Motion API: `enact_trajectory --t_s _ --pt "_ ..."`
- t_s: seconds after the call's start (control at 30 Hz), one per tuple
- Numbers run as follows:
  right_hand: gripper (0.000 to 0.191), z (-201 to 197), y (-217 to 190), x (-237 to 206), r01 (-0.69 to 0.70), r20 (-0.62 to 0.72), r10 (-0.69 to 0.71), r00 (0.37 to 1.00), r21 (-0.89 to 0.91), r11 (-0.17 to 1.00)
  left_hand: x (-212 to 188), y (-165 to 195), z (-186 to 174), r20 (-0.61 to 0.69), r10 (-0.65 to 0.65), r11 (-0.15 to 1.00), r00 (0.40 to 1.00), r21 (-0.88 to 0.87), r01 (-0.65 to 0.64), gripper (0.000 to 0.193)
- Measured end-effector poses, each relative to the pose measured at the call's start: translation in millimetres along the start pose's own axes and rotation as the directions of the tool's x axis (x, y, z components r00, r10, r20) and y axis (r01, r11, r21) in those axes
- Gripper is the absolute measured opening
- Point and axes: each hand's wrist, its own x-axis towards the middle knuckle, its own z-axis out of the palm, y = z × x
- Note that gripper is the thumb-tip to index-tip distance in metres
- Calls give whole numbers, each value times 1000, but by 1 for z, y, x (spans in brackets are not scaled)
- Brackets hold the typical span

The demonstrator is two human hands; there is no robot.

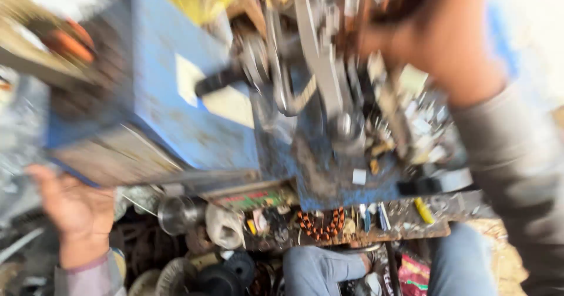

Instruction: The person works on a blue benchtop machine, manipulating a small metal component and adjusting a threaded rod with both hands. They repeatedly turn a handle and reposition parts on the machine throughout the clip.

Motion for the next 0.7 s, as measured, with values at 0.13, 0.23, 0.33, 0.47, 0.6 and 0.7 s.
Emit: enact_trajectory --t_s 0.13,0.23,0.33,0.47,0.6,0.7 --pt "56 -5 -17 19 -99 -2 100 995 -158 982 44 41 13 39 -331 940 943 -73 333 86" --pt "53 -16 -29 34 -244 84 252 964 -99 965 51 41 23 59 -378 895 924 -231 381 80" --pt "47 -25 -42 49 -295 123 309 943 -122 948 49 34 17 -35 -405 884 914 -272 381 75" --pt "43 -30 -57 60 -359 153 375 914 -123 925 44 21 7 -167 -470 867 867 -272 418 67" --pt "43 -29 -56 64 -349 151 361 920 -102 932 38 14 10 -307 -413 905 858 -248 346 64" --pt "48 -35 -53 63 -365 182 378 908 -99 926 35 22 17 -298 -442 890 846 -261 374 59"
